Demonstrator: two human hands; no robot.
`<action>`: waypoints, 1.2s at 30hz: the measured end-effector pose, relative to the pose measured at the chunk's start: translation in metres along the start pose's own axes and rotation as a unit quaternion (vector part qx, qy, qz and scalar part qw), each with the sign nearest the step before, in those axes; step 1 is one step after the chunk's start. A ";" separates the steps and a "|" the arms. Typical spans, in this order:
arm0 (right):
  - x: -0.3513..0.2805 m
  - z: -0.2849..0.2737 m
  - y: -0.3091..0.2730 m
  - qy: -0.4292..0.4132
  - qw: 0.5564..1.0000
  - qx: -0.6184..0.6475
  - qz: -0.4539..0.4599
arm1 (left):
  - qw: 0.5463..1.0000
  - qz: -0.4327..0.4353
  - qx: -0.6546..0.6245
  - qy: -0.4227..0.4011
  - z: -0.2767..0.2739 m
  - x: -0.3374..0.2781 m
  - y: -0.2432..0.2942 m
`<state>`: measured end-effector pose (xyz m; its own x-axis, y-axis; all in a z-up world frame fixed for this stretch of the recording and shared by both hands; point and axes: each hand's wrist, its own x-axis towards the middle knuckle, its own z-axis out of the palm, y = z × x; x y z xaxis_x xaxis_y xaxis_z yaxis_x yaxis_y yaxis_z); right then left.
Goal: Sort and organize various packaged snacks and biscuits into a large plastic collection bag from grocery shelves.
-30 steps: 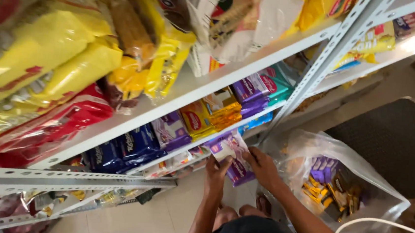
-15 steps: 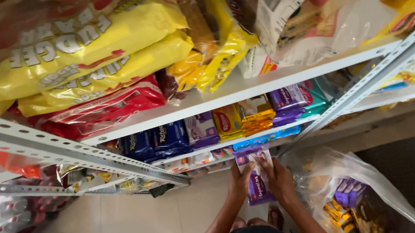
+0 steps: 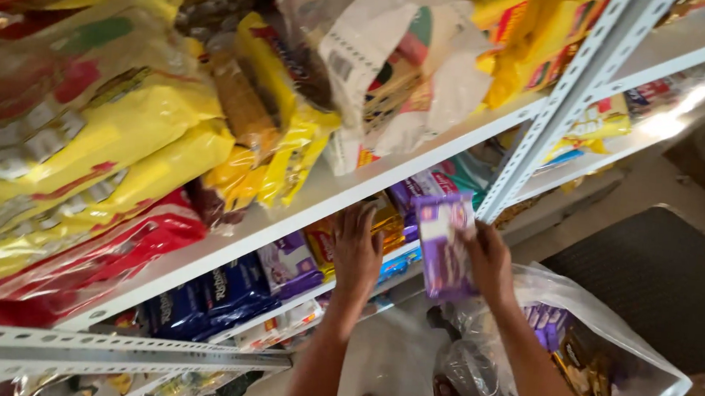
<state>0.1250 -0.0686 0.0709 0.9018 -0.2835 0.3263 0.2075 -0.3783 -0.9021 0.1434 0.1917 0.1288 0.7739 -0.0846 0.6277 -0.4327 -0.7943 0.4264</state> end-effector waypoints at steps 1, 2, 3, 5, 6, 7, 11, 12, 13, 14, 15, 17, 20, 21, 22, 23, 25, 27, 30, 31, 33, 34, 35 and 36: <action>0.017 -0.002 -0.003 0.004 1.000 -0.001 0.001 | 1.000 0.003 -0.003 -0.002 0.009 0.007 -0.001; 0.034 -0.003 -0.006 0.004 1.000 -0.013 0.002 | 0.998 -0.006 0.048 -0.039 0.017 0.014 -0.002; 0.052 -0.004 -0.009 0.005 1.000 -0.024 0.003 | 0.992 -0.015 0.098 -0.076 0.025 0.021 -0.004; 0.082 0.006 -0.009 -0.010 0.999 -0.029 -0.007 | 0.990 -0.016 0.108 -0.086 0.030 0.028 -0.005; 0.096 0.012 -0.010 -0.028 0.999 -0.035 -0.017 | 0.988 -0.019 0.118 -0.098 0.032 0.031 -0.007; 0.108 0.018 -0.007 -0.028 0.999 -0.034 -0.016 | 0.988 -0.019 0.119 -0.098 0.046 0.026 -0.017; 0.154 0.052 0.028 -0.081 0.992 -0.038 -0.090 | 0.979 -0.016 0.161 -0.123 0.050 0.025 -0.027; 0.164 0.060 0.042 -0.080 0.985 -0.029 -0.151 | 0.978 -0.029 0.135 -0.154 0.040 0.028 -0.019; 0.175 0.069 0.056 -0.080 0.985 -0.031 -0.148 | 0.978 -0.030 0.133 -0.157 0.049 0.024 -0.027; 0.185 0.077 0.070 -0.084 0.986 -0.029 -0.140 | 0.981 -0.022 0.131 -0.144 0.057 0.019 -0.034; 0.194 0.084 0.085 -0.087 0.987 -0.027 -0.132 | 0.983 -0.014 0.129 -0.132 0.066 0.013 -0.041; 0.224 0.112 0.144 -0.119 0.934 0.334 0.038 | 0.987 0.003 0.122 -0.106 0.064 0.016 -0.039; 0.241 0.143 0.205 -0.156 0.717 0.659 0.165 | 0.988 -0.003 0.105 -0.110 0.053 0.021 -0.030; 0.242 0.151 0.220 -0.182 0.704 0.675 0.125 | 0.986 -0.025 0.093 -0.139 0.048 0.024 -0.026; 0.240 0.149 0.221 -0.180 0.704 0.675 0.125 | 0.986 -0.023 0.092 -0.140 0.044 0.025 -0.024; 0.238 0.148 0.222 -0.183 0.758 0.618 0.101 | 0.987 -0.021 0.077 -0.137 0.041 0.026 -0.022; 0.232 0.145 0.222 -0.185 0.806 0.557 0.076 | 0.989 -0.018 0.061 -0.135 0.036 0.027 -0.019; 0.230 0.145 0.218 -0.190 0.916 0.353 -0.001 | 0.991 -0.021 0.032 -0.129 0.034 0.030 -0.019; 0.228 0.149 0.208 -0.181 0.971 0.131 -0.084 | 0.993 -0.005 0.043 -0.106 0.045 0.024 -0.028; 0.224 0.141 0.179 -0.180 0.971 0.132 -0.086 | 0.994 -0.004 0.044 -0.104 0.043 0.027 -0.027; 0.207 0.121 0.124 -0.130 0.902 -0.364 -0.191 | 0.991 -0.017 0.042 -0.129 0.039 0.027 -0.024; 0.206 0.122 0.122 -0.130 0.902 -0.365 -0.188 | 0.990 -0.017 0.040 -0.132 0.040 0.027 -0.025; 0.204 0.123 0.121 -0.111 0.905 -0.354 -0.211 | 0.990 -0.024 0.041 -0.134 0.041 0.027 -0.026; 0.203 0.122 0.120 -0.091 0.906 -0.343 -0.232 | 0.989 -0.030 0.040 -0.136 0.043 0.026 -0.026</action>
<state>0.3791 -0.0637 -0.0055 0.8384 0.1716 0.5174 0.3513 -0.8958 -0.2722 0.1947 0.1842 0.1067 0.8976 -0.1855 0.3999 -0.3522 -0.8474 0.3974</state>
